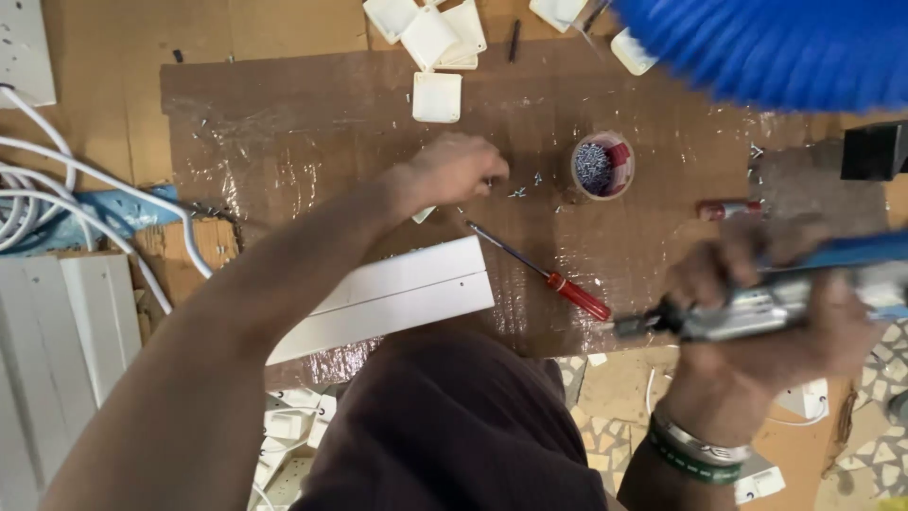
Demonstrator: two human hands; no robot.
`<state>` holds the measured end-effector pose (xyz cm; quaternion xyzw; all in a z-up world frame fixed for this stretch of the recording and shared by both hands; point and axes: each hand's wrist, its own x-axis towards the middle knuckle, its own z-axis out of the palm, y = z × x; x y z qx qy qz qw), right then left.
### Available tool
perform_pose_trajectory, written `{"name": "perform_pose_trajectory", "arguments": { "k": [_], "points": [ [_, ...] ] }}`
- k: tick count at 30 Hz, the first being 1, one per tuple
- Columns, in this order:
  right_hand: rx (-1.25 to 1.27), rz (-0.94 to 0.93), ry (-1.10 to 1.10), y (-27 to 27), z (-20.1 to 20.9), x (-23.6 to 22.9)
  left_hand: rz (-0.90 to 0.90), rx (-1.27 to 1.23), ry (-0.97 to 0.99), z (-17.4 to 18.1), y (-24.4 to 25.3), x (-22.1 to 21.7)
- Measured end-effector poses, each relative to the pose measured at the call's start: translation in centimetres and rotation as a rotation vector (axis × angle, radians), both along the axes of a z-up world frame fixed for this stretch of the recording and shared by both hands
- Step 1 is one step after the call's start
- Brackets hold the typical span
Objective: The person assembles white metal electrical enclosure boxes at a workbench. They hammer components into a box, drive screws with a red-handled screwdriver, use a pneumatic screwdriver to fasten screws, fit a cover plate onto a box, and place finished boxes onto a stack of completed enclosures.
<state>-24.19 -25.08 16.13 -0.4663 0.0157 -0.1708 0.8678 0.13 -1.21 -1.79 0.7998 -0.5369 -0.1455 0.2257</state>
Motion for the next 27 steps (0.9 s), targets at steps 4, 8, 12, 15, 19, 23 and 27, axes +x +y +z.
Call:
{"name": "perform_pose_trajectory", "arguments": {
  "k": [4,8,12,15,19,23,27],
  "points": [
    [0.285,0.136,0.082,0.2,-2.7,0.1,-0.084,0.118,-0.051,-1.4,-1.8,0.1],
    [0.280,0.167,0.135,2.3,-2.5,0.7,-0.079,0.209,-0.131,-4.4,-2.0,0.1],
    [0.240,0.118,0.211,4.2,-0.5,1.7,0.030,0.115,-0.108,-3.7,-1.6,-0.2],
    [0.183,0.075,0.248,4.2,-0.7,0.1,0.169,-0.016,0.197,5.7,0.1,-1.9],
    [0.173,-0.090,0.150,5.2,0.8,-1.1,0.233,-0.264,0.591,17.0,4.5,-7.9],
    [0.037,-0.194,0.037,7.3,3.6,-1.9,0.258,-0.464,0.731,17.6,8.0,-14.9],
    [-0.012,-0.200,0.018,9.5,4.9,-2.9,0.395,-0.697,0.876,17.7,10.1,-18.8]
  ]
}}
